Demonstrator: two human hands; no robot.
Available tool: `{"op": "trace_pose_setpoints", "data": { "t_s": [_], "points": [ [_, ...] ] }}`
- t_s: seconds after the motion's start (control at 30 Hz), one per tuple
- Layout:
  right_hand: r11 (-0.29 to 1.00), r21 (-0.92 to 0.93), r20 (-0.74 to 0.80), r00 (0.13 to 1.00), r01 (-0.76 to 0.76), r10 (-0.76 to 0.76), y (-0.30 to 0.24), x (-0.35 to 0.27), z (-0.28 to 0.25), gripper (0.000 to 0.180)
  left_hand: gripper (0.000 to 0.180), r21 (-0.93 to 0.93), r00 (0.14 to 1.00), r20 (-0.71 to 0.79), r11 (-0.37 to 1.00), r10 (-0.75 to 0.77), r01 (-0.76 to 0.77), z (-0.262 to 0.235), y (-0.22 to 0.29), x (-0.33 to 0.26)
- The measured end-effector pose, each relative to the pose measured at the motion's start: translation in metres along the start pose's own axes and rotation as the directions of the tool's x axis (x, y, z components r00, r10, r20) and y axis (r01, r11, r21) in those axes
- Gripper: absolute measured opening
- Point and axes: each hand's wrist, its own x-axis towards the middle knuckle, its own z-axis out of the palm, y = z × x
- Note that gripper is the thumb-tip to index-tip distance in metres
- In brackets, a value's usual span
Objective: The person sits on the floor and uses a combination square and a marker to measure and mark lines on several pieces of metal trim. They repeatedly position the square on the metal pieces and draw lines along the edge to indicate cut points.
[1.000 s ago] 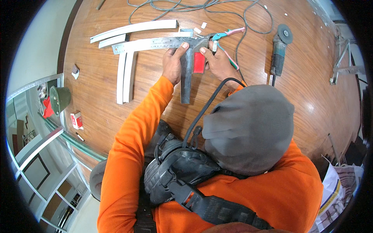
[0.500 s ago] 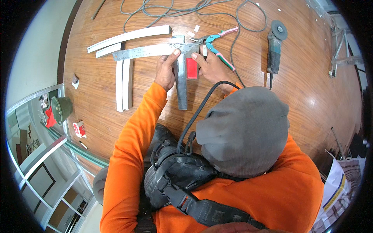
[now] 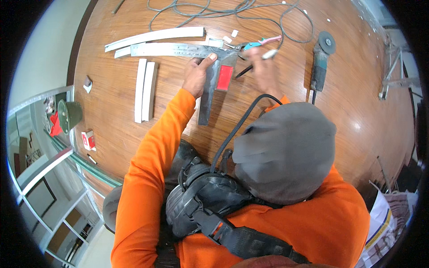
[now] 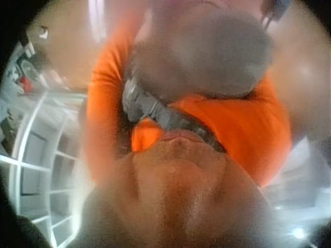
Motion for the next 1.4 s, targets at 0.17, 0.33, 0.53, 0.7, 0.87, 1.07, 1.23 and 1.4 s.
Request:
{"op": "trace_pose_setpoints", "data": {
  "t_s": [0.17,0.33,0.53,0.7,0.87,1.07,1.23,1.4],
  "points": [
    [0.924,0.379,0.081,0.994,0.041,-0.078,-0.016,0.012,-0.024,0.031,0.048,0.075,0.999,-0.025,0.997,-0.025,0.027,-0.002,0.0,0.003],
    [0.932,0.117,0.259,0.895,0.343,-0.362,-0.041,0.021,0.0,0.021,0.05,0.176,1.0,0.002,0.984,-0.018,0.018,-0.002,0.003,0.0],
    [0.92,0.03,0.296,0.876,0.391,-0.382,-0.045,0.023,0.008,0.021,0.054,0.22,1.0,0.012,0.975,-0.015,0.012,0.0,0.011,-0.006],
    [0.943,0.027,0.294,0.899,0.331,-0.324,-0.042,0.026,0.002,0.016,0.057,0.131,0.999,0.004,0.991,-0.039,0.038,-0.015,-0.004,0.01],
    [0.948,-0.12,0.283,0.926,0.294,-0.251,-0.024,0.033,-0.02,0.024,0.061,0.137,0.999,0.03,0.99,-0.028,0.024,-0.021,-0.007,0.022],
    [0.998,-0.023,0.436,0.898,0.065,-0.049,0.008,0.01,0.007,0.039,0.063,0.099,0.993,0.11,0.994,-0.051,0.04,-0.004,0.004,0.015],
    [0.961,0.152,0.389,0.907,-0.233,0.159,0.012,-0.001,0.026,0.032,0.062,0.313,0.982,0.168,0.95,-0.083,0.026,-0.012,0.013,0.005],
    [0.98,0.152,0.31,0.948,-0.128,0.075,0.03,0.006,0.019,0.03,0.072,0.235,0.956,0.292,0.969,0.0,-0.072,-0.013,0.021,0.007]
  ]
}}
